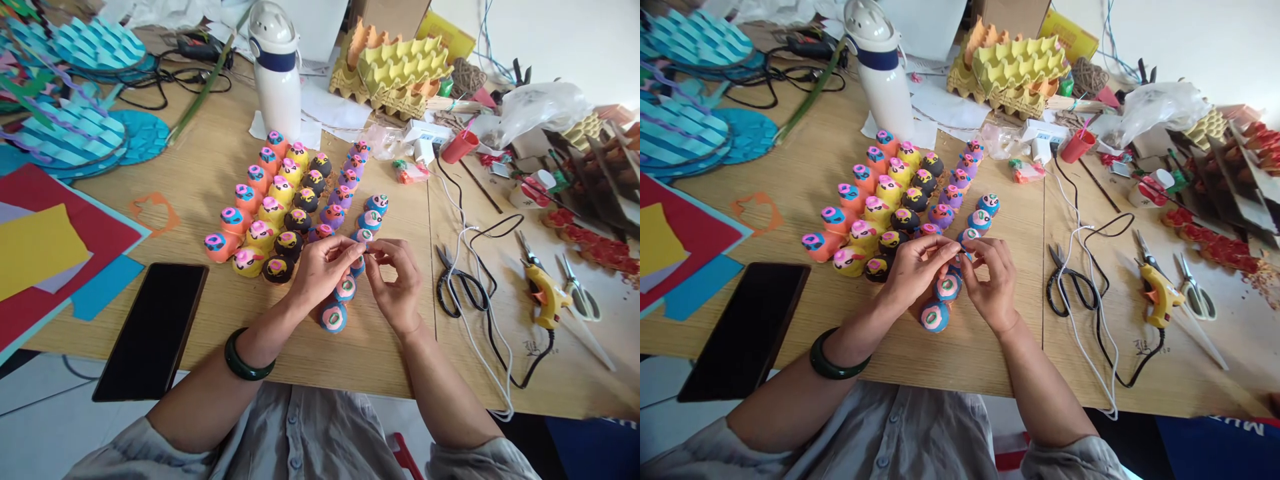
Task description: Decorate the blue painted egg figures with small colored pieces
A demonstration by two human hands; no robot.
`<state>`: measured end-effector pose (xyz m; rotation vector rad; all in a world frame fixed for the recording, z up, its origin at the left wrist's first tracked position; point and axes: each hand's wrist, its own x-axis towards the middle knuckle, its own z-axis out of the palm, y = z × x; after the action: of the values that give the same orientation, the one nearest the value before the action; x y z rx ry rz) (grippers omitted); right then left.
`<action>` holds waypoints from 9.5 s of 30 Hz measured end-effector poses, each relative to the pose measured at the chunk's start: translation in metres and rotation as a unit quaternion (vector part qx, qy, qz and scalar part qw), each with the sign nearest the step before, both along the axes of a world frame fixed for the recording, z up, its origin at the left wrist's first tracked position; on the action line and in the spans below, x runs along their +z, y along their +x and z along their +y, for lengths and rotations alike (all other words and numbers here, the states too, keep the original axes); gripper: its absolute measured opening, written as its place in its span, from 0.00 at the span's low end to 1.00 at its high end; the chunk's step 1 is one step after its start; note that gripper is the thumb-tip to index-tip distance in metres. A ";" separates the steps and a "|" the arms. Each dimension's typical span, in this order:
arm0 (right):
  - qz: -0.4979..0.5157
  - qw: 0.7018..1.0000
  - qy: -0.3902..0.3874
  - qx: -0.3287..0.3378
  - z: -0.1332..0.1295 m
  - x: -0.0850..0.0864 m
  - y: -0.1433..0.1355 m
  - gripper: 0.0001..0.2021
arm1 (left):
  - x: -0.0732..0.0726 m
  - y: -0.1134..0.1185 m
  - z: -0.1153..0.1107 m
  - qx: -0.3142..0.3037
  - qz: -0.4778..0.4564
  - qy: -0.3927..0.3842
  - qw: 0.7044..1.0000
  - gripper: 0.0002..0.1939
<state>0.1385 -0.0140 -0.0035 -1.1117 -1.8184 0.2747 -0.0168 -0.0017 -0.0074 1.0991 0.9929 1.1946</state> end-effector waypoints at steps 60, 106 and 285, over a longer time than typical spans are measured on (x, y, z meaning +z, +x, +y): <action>0.225 0.936 -0.271 -0.005 0.008 0.002 -0.001 0.24 | 0.009 0.004 0.007 0.042 -0.218 -0.168 0.960 0.09; 0.362 0.847 -0.383 0.076 0.006 0.001 0.001 0.15 | -0.004 0.002 -0.001 0.034 0.054 0.098 0.993 0.07; 0.405 0.782 -0.465 0.086 0.009 0.011 -0.001 0.18 | -0.005 0.000 0.000 0.016 0.031 0.006 0.999 0.12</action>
<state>0.1373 -0.0053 0.0074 -1.1552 -0.9278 1.6284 -0.0166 -0.0021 -0.0125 1.1397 1.0558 1.1994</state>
